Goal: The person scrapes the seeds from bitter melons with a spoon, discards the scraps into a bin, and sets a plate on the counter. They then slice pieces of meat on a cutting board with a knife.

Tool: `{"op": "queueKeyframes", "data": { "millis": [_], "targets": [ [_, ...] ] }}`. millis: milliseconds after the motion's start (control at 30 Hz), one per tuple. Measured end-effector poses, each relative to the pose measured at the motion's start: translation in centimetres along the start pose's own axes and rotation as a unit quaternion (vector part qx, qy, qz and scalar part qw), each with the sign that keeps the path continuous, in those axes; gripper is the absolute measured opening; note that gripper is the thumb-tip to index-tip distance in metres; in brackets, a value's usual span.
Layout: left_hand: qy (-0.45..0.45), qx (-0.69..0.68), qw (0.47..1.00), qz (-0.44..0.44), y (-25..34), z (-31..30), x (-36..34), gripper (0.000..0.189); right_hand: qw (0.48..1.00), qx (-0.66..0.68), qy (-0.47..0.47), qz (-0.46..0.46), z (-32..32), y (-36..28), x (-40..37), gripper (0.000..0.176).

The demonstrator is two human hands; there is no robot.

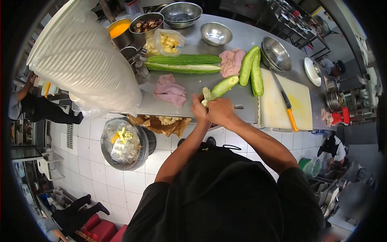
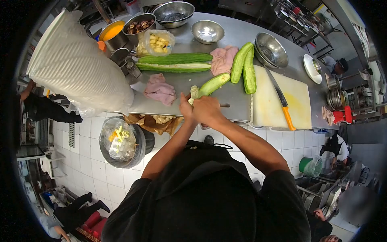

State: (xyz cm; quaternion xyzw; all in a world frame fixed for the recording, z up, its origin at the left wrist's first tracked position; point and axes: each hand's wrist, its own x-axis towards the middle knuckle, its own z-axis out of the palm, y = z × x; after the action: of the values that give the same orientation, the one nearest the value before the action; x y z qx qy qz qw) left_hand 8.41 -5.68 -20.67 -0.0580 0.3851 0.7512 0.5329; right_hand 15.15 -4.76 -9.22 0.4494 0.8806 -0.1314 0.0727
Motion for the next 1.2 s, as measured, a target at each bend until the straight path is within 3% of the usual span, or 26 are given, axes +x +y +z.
{"op": "queueKeyframes", "data": {
  "millis": [167, 267, 367, 433, 467, 500, 567, 667, 767, 867, 967, 1100, 1200],
  "targets": [
    [-0.001, -0.026, 0.999, -0.026, 0.7, 0.4, -0.2, 0.067, 0.997, 0.074, -0.006, 0.028, 1.4, 1.3, -0.1, 0.022],
    [-0.021, 0.026, 0.999, 0.0, 1.4, 0.6, -0.7, 0.07, 0.993, 0.101, -0.009, 0.056, 0.4, 2.0, 0.5, 0.023],
    [-0.055, 0.063, 0.996, 0.007, 2.5, -0.3, -0.8, 0.057, 0.992, 0.116, -0.002, 0.048, -0.3, 3.0, 1.1, 0.023],
    [-0.087, 0.215, 0.971, 0.062, 3.0, -1.4, -0.7, 0.052, 0.99, 0.13, -0.001, 0.046, -0.3, 4.3, 1.9, 0.023],
    [-0.103, 0.289, 0.948, 0.09, 3.3, -2.0, -0.6, 0.052, 0.989, 0.141, -0.007, 0.052, 0.2, 5.0, 2.6, 0.024],
    [-0.114, 0.413, 0.885, 0.182, 4.1, -2.0, -0.9, 0.054, 0.987, 0.151, -0.011, 0.057, 0.5, 5.5, 3.0, 0.025],
    [-0.127, 0.624, 0.688, 0.349, 6.3, -1.0, -2.2, 0.063, 0.987, 0.152, -0.015, 0.054, 0.3, 5.9, 3.5, 0.026],
    [-0.256, 0.598, 0.664, 0.369, 8.1, 1.4, -2.5, 0.07, 0.988, 0.148, -0.027, 0.037, -2.1, 4.9, 2.9, 0.027],
    [-0.328, 0.607, 0.613, 0.384, 7.7, 1.1, 0.7, 0.056, 0.983, 0.178, -0.041, 0.022, -2.1, 4.9, 3.3, 0.029],
    [-0.335, 0.612, 0.679, 0.228, 8.5, 1.6, 1.6, 0.039, 0.983, 0.174, -0.055, 0.036, -2.5, 4.6, 3.0, 0.03],
    [-0.294, 0.582, 0.715, 0.253, 8.7, 0.7, 2.1, 0.027, 0.983, 0.179, -0.023, 0.037, 0.0, 6.2, 3.4, 0.031],
    [-0.232, 0.498, 0.804, 0.226, 9.7, 0.5, 2.4, 0.021, 0.987, 0.152, 0.008, 0.048, 0.9, 8.5, 2.0, 0.028],
    [-0.189, 0.427, 0.864, 0.188, 11.3, 1.1, 1.4, 0.02, 0.971, 0.213, -0.021, 0.106, 3.1, 10.1, 1.4, 0.02]
  ]
}}
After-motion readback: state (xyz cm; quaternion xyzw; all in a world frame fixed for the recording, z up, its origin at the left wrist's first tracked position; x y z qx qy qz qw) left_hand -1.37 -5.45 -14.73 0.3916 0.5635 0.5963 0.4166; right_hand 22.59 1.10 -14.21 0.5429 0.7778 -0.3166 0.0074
